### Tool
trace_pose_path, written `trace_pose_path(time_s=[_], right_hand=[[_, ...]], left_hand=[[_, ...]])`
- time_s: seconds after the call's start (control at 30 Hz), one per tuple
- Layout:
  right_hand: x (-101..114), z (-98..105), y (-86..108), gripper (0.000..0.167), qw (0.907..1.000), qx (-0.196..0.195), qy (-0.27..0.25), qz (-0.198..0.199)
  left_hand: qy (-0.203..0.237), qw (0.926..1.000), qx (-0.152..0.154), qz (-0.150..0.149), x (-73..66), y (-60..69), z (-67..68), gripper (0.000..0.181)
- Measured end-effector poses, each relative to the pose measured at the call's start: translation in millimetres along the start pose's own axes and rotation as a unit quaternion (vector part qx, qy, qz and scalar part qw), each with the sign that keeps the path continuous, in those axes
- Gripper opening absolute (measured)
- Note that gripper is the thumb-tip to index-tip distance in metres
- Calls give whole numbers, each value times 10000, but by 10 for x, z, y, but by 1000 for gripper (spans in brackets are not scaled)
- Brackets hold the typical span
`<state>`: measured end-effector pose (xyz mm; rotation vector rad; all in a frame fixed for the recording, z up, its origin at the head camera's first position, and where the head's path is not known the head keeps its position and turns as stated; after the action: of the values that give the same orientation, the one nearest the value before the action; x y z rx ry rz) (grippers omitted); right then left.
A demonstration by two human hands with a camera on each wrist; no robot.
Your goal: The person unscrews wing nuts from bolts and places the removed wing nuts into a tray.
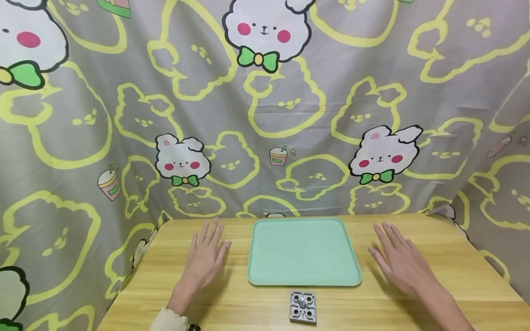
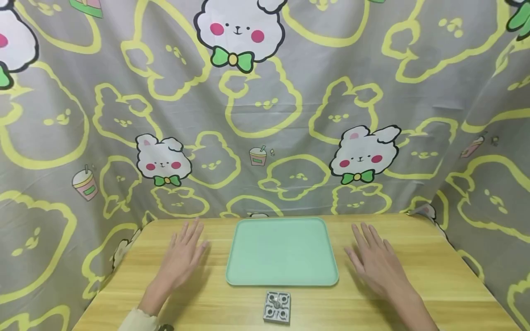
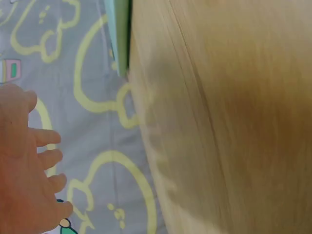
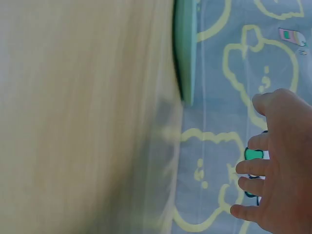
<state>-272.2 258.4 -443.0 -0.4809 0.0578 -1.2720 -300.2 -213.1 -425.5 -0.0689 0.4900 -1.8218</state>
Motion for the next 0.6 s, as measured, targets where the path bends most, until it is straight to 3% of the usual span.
trace_pose_path(time_s=[0.33,0.47,0.6], right_hand=[[173,258,81,67,9935,-19,-1131,-116],[269,325,85,65,9890,18,-1470,-158],[387,390,85,62,9837,-131,-1791,-12]], left_hand=[[993,9938,-274,-414,-371,254,18,56],[1577,9859,-244,-510,-583,360,1,54],[2247,9720,-95,-677,-824,459,-50,50]])
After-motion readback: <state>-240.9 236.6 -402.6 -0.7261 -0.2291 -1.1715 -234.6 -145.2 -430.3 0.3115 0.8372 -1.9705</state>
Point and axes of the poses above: each hand's wrist, its own y-axis away from the middle knuckle, its own z-axis out of the back of the hand, x = y × z, the point moved 9 cm from there along -y, towards the middle knuckle, and after that the axes turned 1 degree about -x, right-handed, at the moved point
